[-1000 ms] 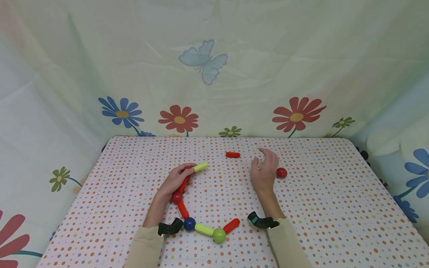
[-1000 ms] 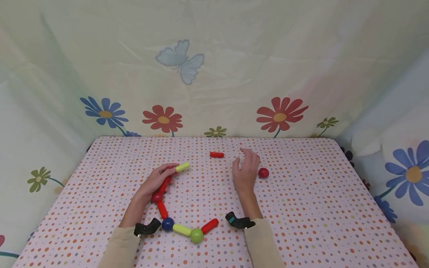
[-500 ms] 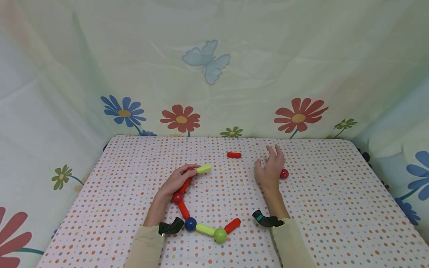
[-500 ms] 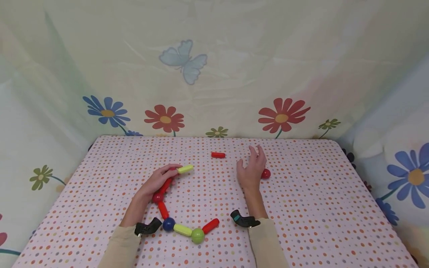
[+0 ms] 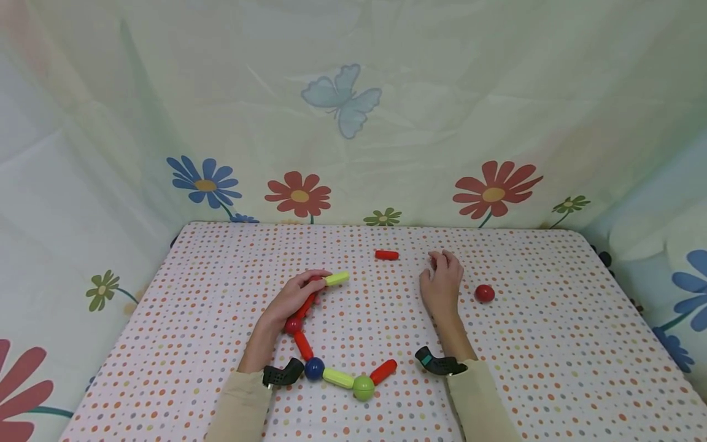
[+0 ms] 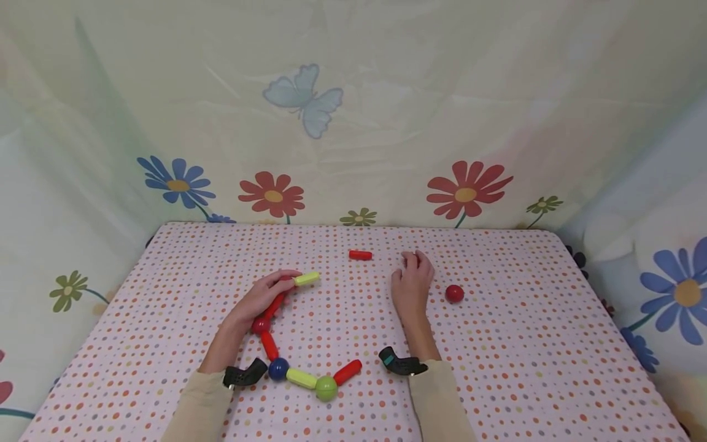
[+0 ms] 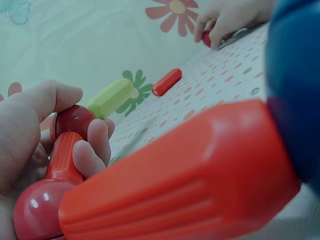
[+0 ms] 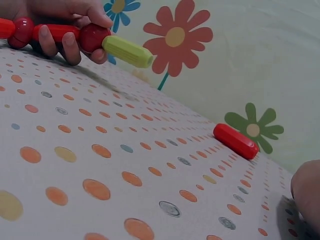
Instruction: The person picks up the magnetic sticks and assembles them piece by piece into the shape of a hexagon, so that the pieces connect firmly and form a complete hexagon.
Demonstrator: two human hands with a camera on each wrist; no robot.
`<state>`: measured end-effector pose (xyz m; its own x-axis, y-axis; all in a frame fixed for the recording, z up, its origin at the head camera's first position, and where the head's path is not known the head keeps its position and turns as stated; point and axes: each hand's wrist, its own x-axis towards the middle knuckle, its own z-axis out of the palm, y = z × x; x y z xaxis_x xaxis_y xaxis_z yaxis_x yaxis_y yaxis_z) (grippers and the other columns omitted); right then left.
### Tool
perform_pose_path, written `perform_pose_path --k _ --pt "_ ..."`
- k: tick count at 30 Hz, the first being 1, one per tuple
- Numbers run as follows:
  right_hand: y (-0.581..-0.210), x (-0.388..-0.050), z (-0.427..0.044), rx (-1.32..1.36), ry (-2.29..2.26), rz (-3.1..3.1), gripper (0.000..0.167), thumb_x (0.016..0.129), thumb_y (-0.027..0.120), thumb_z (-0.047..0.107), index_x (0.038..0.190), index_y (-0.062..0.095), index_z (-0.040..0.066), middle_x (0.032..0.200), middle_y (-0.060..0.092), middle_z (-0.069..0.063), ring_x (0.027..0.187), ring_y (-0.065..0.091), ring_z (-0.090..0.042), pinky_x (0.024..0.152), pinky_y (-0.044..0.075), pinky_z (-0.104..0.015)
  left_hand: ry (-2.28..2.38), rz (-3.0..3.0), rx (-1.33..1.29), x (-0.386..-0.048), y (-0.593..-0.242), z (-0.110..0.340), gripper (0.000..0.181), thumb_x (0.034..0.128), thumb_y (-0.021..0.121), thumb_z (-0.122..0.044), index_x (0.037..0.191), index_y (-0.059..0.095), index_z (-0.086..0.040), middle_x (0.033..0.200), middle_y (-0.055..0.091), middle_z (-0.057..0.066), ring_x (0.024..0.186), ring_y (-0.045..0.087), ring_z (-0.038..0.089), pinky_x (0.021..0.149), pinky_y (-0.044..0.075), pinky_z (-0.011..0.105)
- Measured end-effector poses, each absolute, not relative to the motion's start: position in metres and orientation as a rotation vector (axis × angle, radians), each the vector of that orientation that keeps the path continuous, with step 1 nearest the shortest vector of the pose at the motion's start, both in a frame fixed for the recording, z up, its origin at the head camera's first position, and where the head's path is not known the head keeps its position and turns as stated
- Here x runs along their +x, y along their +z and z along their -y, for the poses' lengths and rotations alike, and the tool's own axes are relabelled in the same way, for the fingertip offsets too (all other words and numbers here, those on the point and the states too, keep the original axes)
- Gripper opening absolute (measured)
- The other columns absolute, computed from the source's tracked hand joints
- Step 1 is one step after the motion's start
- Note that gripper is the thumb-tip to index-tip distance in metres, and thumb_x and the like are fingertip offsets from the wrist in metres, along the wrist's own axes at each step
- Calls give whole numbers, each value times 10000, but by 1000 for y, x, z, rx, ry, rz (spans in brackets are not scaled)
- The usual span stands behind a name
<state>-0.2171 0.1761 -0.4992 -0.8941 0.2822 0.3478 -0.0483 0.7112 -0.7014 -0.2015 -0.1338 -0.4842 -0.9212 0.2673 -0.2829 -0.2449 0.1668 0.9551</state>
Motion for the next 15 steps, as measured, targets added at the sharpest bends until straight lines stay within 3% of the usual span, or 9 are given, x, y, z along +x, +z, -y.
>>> perform_pose_path --k 8,15 --pt "-500 -216 -172 -68 1129 2458 273 912 529 -29 1174 602 1 1322 493 -237 1234 475 -386 1006 432 -516 1781 -2079 40 -202 -484 133 352 964 577 -343 1295 586 -226 726 563 47 453 418 131 472 402 229" --pt "-500 -210 -153 324 1393 2398 285 912 624 33 1197 606 42 1231 578 -149 1099 586 -256 904 528 -257 1736 -2172 123 -201 -486 133 353 963 582 -350 1290 587 -216 761 585 40 606 490 158 592 405 239"
